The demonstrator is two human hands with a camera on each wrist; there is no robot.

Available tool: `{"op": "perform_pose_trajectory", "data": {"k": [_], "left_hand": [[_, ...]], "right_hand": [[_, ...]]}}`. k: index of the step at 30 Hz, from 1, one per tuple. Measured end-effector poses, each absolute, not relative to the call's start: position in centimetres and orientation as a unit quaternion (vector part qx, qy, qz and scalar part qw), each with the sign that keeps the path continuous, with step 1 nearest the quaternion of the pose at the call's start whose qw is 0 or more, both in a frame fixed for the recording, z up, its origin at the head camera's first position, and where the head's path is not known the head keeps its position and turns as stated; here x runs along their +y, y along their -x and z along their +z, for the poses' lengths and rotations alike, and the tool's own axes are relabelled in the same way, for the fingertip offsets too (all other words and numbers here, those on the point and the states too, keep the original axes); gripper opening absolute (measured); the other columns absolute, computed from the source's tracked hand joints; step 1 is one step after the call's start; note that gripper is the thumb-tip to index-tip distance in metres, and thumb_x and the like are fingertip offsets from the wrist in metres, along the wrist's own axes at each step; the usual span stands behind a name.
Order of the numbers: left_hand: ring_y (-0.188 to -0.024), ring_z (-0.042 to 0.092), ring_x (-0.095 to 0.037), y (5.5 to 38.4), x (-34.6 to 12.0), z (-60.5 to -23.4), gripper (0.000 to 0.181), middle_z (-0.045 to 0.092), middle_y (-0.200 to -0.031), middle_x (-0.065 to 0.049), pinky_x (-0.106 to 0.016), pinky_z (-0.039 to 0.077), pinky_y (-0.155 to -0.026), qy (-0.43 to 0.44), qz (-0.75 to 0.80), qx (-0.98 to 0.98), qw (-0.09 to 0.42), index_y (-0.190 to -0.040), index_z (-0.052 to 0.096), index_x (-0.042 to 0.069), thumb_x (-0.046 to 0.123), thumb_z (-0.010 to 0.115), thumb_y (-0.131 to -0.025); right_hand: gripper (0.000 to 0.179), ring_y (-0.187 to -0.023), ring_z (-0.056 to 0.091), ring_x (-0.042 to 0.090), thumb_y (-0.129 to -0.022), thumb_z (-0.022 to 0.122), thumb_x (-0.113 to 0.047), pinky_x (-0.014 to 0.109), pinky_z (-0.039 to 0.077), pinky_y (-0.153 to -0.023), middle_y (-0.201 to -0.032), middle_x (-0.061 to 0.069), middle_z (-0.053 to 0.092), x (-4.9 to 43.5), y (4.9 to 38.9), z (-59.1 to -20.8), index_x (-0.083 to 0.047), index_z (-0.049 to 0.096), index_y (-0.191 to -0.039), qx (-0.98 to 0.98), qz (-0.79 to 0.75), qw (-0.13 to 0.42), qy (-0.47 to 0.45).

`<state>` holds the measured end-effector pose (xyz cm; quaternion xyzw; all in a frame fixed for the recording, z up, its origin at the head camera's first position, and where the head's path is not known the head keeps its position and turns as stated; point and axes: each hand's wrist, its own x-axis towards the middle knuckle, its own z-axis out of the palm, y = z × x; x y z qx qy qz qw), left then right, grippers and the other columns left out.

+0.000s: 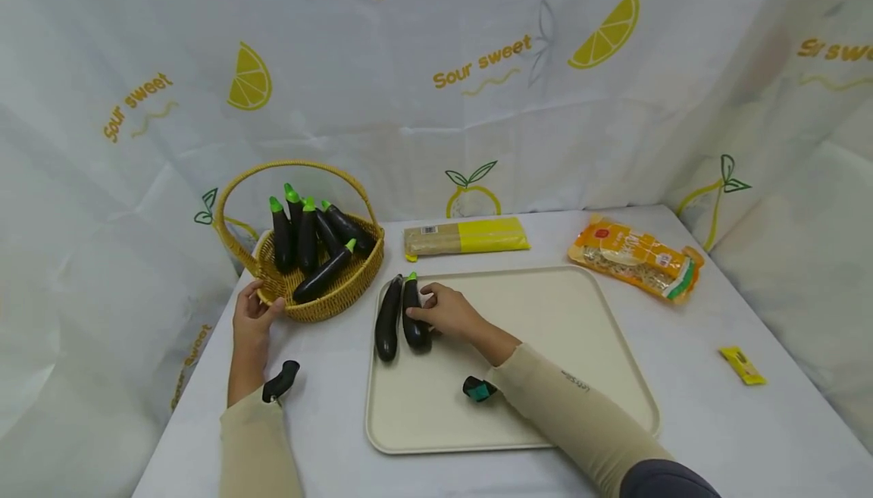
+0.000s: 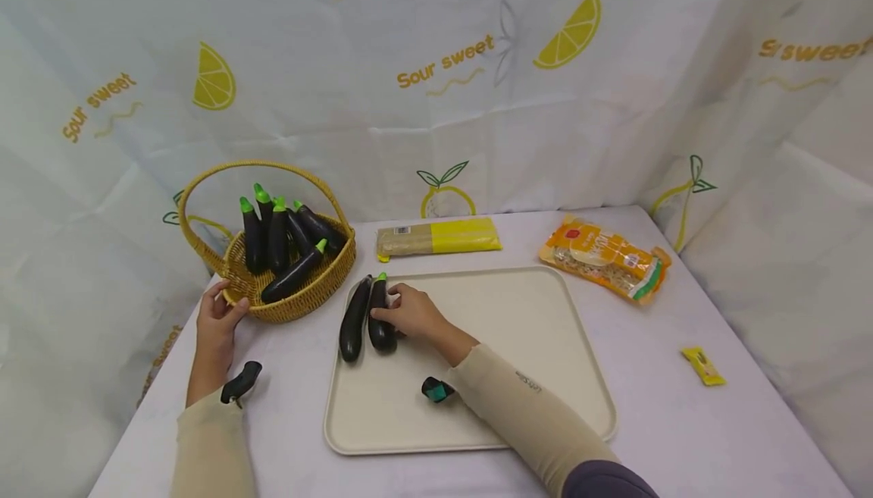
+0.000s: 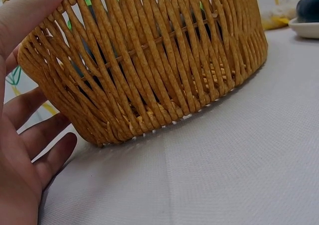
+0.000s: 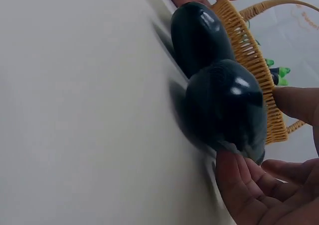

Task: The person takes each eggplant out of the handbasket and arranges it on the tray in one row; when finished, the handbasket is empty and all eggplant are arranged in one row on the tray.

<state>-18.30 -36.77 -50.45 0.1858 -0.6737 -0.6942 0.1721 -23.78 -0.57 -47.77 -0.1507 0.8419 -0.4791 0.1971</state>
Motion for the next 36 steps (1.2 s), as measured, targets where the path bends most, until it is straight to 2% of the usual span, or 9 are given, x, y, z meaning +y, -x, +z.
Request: {"op": "perform_pose_trajectory", "data": {"k": [6, 10, 16, 22, 25, 28, 30, 33, 36], "left_hand": [[-0.138, 0.034, -0.022, 18.2, -36.7, -50.4, 0.059, 0.033, -0.155, -0.009, -0.032, 0.03, -0.11, -0.181, -0.691, -0.677, 0.179, -0.139, 0.041, 0.02, 0.01, 0.071, -0.089], [-0.136, 0.036, -0.022, 18.4, -37.2, -50.5, 0.059, 0.035, -0.154, -0.01, -0.03, 0.031, -0.109, -0.18, -0.703, -0.663, 0.186, -0.137, 0.042, 0.02, 0.009, 0.072, -0.088], [-0.134, 0.038, -0.021, 18.8, -37.2, -50.7, 0.059, 0.035, -0.153, -0.01, -0.029, 0.033, -0.108, -0.178, -0.712, -0.655, 0.179, -0.137, 0.043, 0.02, 0.008, 0.073, -0.088], [-0.136, 0.036, -0.022, 18.5, -36.9, -50.9, 0.058, 0.035, -0.153, -0.01, -0.029, 0.032, -0.108, -0.173, -0.706, -0.664, 0.177, -0.137, 0.041, 0.018, 0.007, 0.07, -0.089], [-0.136, 0.036, -0.021, 18.4, -36.7, -50.9, 0.06, 0.036, -0.153, -0.01, -0.027, 0.034, -0.107, -0.167, -0.702, -0.67, 0.176, -0.14, 0.038, 0.014, 0.008, 0.07, -0.09], [-0.136, 0.037, -0.022, 18.3, -36.6, -50.9, 0.063, 0.038, -0.151, -0.01, -0.027, 0.034, -0.107, -0.168, -0.691, -0.681, 0.175, -0.142, 0.036, 0.011, 0.009, 0.071, -0.09], [-0.136, 0.038, -0.022, 18.3, -36.6, -50.9, 0.063, 0.038, -0.151, -0.01, -0.029, 0.034, -0.107, -0.172, -0.686, -0.685, 0.175, -0.142, 0.037, 0.012, 0.011, 0.072, -0.089], [-0.135, 0.038, -0.023, 18.4, -36.8, -51.0, 0.063, 0.038, -0.151, -0.01, -0.031, 0.034, -0.108, -0.179, -0.681, -0.688, 0.175, -0.14, 0.039, 0.015, 0.014, 0.074, -0.088], [-0.134, 0.039, -0.023, 18.4, -37.2, -50.9, 0.062, 0.039, -0.151, -0.01, -0.03, 0.035, -0.107, -0.178, -0.681, -0.687, 0.18, -0.139, 0.041, 0.016, 0.014, 0.075, -0.087]], "right_hand": [[0.056, -0.072, 0.063, 0.015, -0.091, 0.068, -0.038, 0.032, 0.052, -0.063, -0.098, 0.003, 0.064, -2.3, 24.4, -44.4, -0.007, 0.052, -0.135, 0.872, -0.433, 0.131, 0.189], [0.055, -0.076, 0.059, 0.011, -0.092, 0.065, -0.037, 0.029, 0.049, -0.066, -0.098, -0.001, 0.064, -6.3, 25.9, -41.9, -0.006, 0.052, -0.136, 0.882, -0.388, 0.105, 0.245], [0.055, -0.064, 0.058, 0.011, -0.096, 0.062, -0.036, 0.026, 0.047, -0.059, -0.088, 0.0, 0.066, -13.1, 29.0, -40.3, -0.006, 0.048, -0.14, 0.9, -0.323, 0.078, 0.283], [0.058, -0.097, 0.064, 0.018, -0.097, 0.059, -0.039, 0.031, 0.053, -0.079, -0.117, 0.006, 0.063, -17.7, 30.1, -40.9, -0.007, 0.044, -0.142, 0.928, -0.237, 0.108, 0.265], [0.046, -0.09, 0.065, 0.018, -0.097, 0.056, -0.041, 0.032, 0.053, -0.075, -0.107, 0.005, 0.066, -18.6, 30.3, -42.0, -0.008, 0.055, -0.13, 0.941, -0.197, 0.112, 0.252], [0.032, -0.071, 0.062, 0.015, -0.097, 0.056, -0.042, 0.031, 0.051, -0.064, -0.082, 0.0, 0.065, -19.1, 30.6, -43.0, -0.012, 0.067, -0.098, 0.948, -0.168, 0.102, 0.249], [0.035, -0.063, 0.059, 0.014, -0.097, 0.056, -0.043, 0.031, 0.049, -0.058, -0.071, -0.002, 0.062, -19.3, 30.9, -43.5, -0.015, 0.067, -0.081, 0.95, -0.154, 0.099, 0.254], [0.037, -0.065, 0.059, 0.015, -0.097, 0.056, -0.045, 0.032, 0.05, -0.059, -0.071, -0.003, 0.063, -19.8, 31.1, -43.8, -0.017, 0.069, -0.077, 0.952, -0.134, 0.099, 0.256], [0.037, -0.069, 0.061, 0.016, -0.097, 0.054, -0.046, 0.033, 0.052, -0.062, -0.078, -0.002, 0.065, -20.2, 31.0, -43.8, -0.016, 0.072, -0.088, 0.952, -0.133, 0.093, 0.258]]}}
